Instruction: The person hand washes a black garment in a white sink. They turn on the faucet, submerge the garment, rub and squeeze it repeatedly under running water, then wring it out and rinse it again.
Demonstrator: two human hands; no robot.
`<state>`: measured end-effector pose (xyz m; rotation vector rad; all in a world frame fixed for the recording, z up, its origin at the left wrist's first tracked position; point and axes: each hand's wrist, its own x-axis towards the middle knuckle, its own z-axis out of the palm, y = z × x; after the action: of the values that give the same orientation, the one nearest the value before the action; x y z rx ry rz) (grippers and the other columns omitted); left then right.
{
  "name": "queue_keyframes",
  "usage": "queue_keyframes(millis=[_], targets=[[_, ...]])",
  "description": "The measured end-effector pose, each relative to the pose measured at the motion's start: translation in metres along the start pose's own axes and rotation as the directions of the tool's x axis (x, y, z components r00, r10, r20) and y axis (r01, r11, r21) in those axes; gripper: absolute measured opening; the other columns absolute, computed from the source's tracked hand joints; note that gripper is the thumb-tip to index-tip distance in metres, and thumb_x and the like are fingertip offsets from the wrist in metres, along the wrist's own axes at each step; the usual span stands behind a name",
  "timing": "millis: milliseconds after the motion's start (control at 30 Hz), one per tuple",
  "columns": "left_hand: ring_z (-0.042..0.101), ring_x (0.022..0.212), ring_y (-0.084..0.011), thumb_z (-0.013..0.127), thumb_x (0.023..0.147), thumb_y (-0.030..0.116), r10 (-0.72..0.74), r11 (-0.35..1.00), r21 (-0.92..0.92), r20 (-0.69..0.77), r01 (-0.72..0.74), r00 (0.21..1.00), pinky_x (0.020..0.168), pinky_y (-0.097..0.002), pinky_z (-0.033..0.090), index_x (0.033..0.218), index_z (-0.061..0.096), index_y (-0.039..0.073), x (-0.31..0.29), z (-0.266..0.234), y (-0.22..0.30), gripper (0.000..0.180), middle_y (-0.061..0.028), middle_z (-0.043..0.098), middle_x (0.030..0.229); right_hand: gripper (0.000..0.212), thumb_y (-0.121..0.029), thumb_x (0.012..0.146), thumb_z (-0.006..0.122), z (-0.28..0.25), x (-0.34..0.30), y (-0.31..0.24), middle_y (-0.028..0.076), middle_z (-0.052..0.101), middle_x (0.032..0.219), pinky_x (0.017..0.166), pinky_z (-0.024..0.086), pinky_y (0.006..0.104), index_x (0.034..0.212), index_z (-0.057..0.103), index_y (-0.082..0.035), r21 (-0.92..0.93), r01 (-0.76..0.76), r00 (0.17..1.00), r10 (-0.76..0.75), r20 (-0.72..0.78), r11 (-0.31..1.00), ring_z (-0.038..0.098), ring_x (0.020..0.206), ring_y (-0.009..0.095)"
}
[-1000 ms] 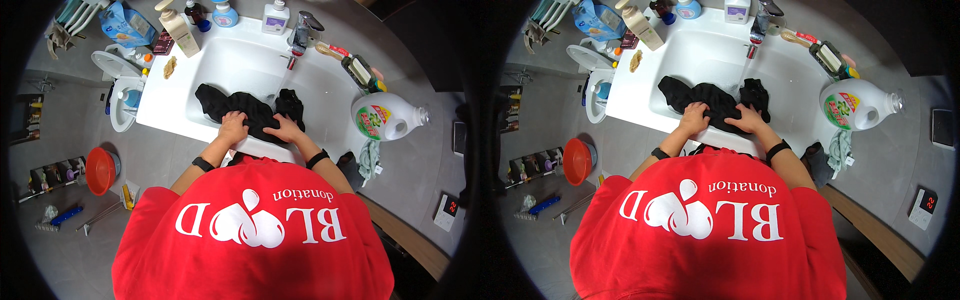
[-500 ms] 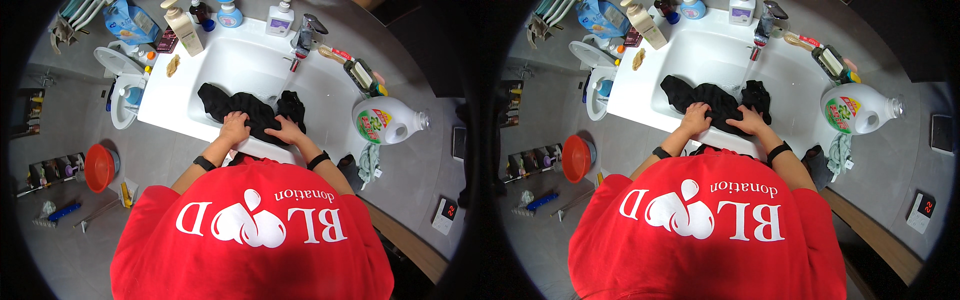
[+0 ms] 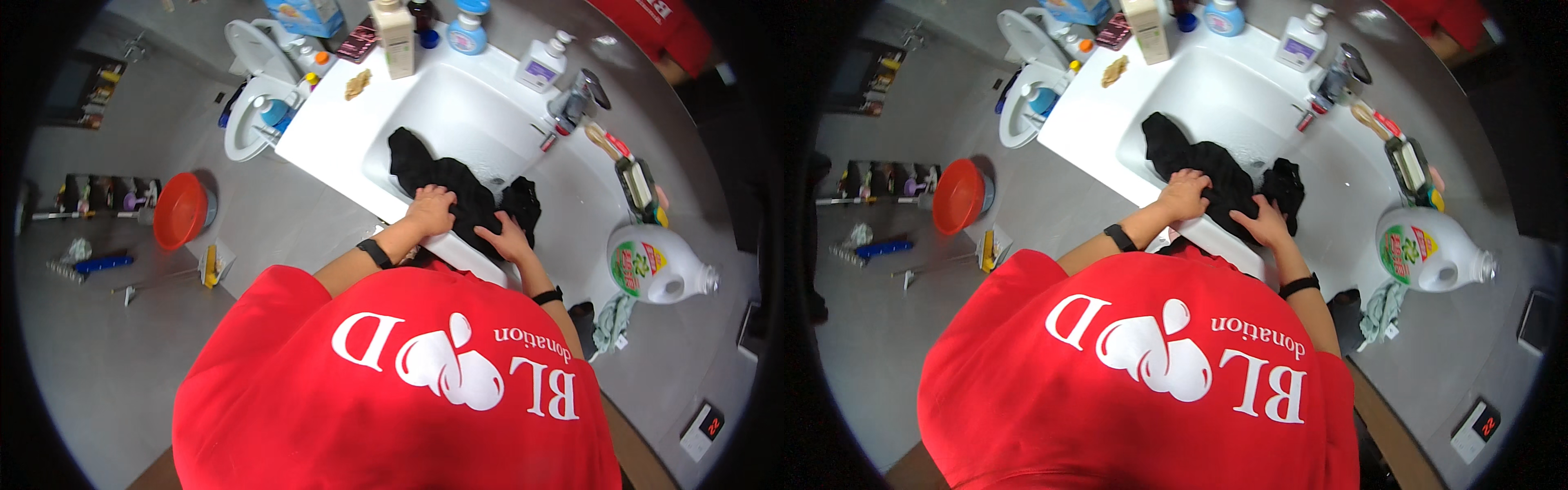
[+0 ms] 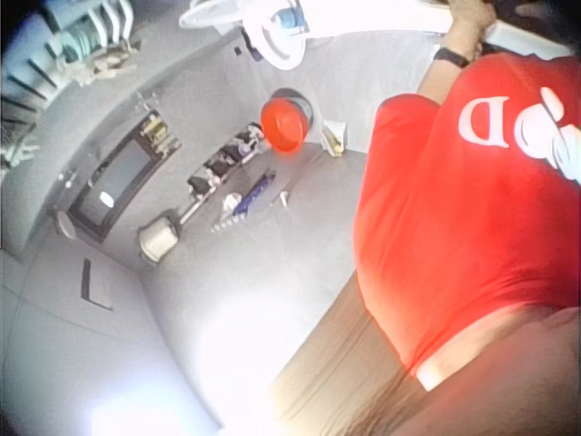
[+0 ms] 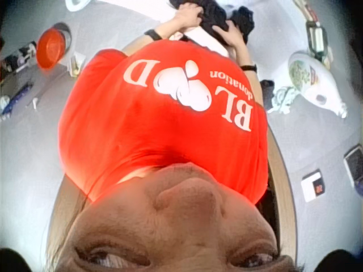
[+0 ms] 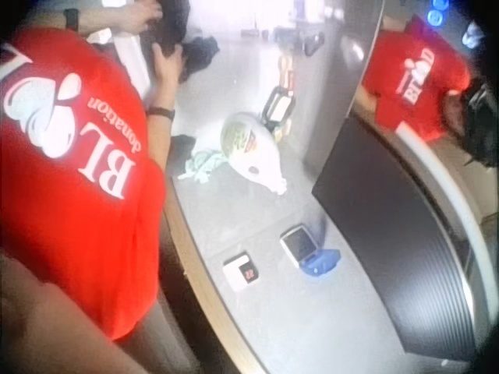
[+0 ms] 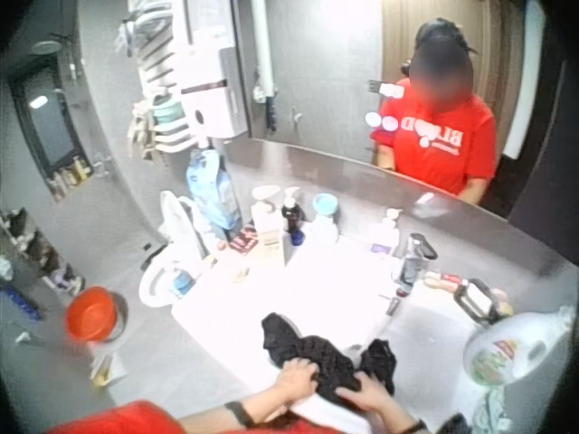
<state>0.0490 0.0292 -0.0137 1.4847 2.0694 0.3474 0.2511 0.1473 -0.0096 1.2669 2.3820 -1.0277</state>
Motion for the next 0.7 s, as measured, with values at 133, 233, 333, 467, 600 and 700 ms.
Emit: queue_keyframes(millis=[133, 233, 333, 467, 600, 700], targets=[[0.045, 0.127, -0.0342, 0.067, 0.077, 0.021, -0.033, 0.999, -0.017, 0.025, 0.033, 0.999, 0.107, -0.0469, 0.035, 0.113, 0.064, 0.01, -0.0023, -0.0058, 0.0045, 0.038, -0.0126, 0.057, 0.125, 0.081, -0.059, 0.076, 0.071, 0.0036, 0.002, 0.0027, 0.024, 0.054, 0.13, 0.101, 0.043, 0.0435, 0.132, 0.051, -0.003, -0.006, 0.006, 0.999, -0.006, -0.032, 1.0, 0.054, 0.12, 0.039], [0.045, 0.126, -0.0346, 0.067, 0.077, 0.02, -0.061, 0.996, -0.065, 0.033, 0.063, 0.998, 0.108, -0.0474, 0.034, 0.113, 0.064, 0.01, -0.0037, -0.008, 0.0064, 0.037, -0.0125, 0.057, 0.125, 0.081, -0.058, 0.076, 0.072, 0.0045, 0.0022, 0.004, 0.025, 0.055, 0.128, 0.099, 0.044, 0.043, 0.131, 0.051, -0.002, 0.018, 0.04, 0.998, -0.039, -0.044, 0.999, 0.055, 0.118, 0.039], [0.046, 0.125, -0.0341, 0.067, 0.077, 0.021, -0.05, 0.998, -0.042, 0.012, 0.05, 0.999, 0.107, -0.0466, 0.035, 0.112, 0.065, 0.011, -0.0035, -0.0067, 0.0058, 0.037, -0.0126, 0.058, 0.122, 0.082, -0.058, 0.076, 0.072, 0.004, 0.0021, 0.0043, 0.026, 0.054, 0.129, 0.1, 0.044, 0.0433, 0.132, 0.05, -0.002, 0.025, 0.042, 0.999, -0.042, -0.033, 0.999, 0.054, 0.119, 0.04], [0.048, 0.122, -0.0339, 0.066, 0.075, 0.021, -0.012, 1.0, -0.008, -0.008, 0.012, 1.0, 0.102, -0.0454, 0.037, 0.109, 0.065, 0.011, -0.0018, -0.0026, 0.0025, 0.035, -0.0124, 0.059, 0.12, 0.086, -0.06, 0.076, 0.071, 0.0022, 0.0019, 0.0038, 0.028, 0.052, 0.132, 0.103, 0.043, 0.0435, 0.134, 0.049, -0.001, -0.014, 0.019, 1.0, -0.019, -0.024, 1.0, 0.053, 0.122, 0.04], [0.047, 0.123, -0.0349, 0.065, 0.076, 0.021, 0.001, 1.0, -0.021, -0.01, -0.002, 1.0, 0.104, -0.0443, 0.036, 0.109, 0.064, 0.01, -0.0009, -0.0015, -0.0003, 0.035, -0.0142, 0.058, 0.122, 0.091, -0.068, 0.073, 0.067, -0.0006, 0.0006, 0.0007, 0.028, 0.049, 0.137, 0.111, 0.029, 0.0515, 0.136, 0.048, -0.004, 0.043, -0.024, 0.999, 0.023, 0.022, 0.999, 0.046, 0.129, 0.041], [0.046, 0.124, -0.0348, 0.065, 0.078, 0.021, 0.002, 1.0, -0.026, 0.014, -0.002, 1.0, 0.107, -0.0438, 0.035, 0.111, 0.063, 0.009, -0.0005, -0.0018, -0.0017, 0.036, -0.0148, 0.056, 0.124, 0.09, -0.065, 0.074, 0.069, -0.0029, -0.0024, -0.0029, 0.027, 0.051, 0.134, 0.106, 0.04, 0.0432, 0.136, 0.048, -0.002, -0.004, -0.022, 1.0, 0.022, 0.009, 1.0, 0.051, 0.125, 0.039]])
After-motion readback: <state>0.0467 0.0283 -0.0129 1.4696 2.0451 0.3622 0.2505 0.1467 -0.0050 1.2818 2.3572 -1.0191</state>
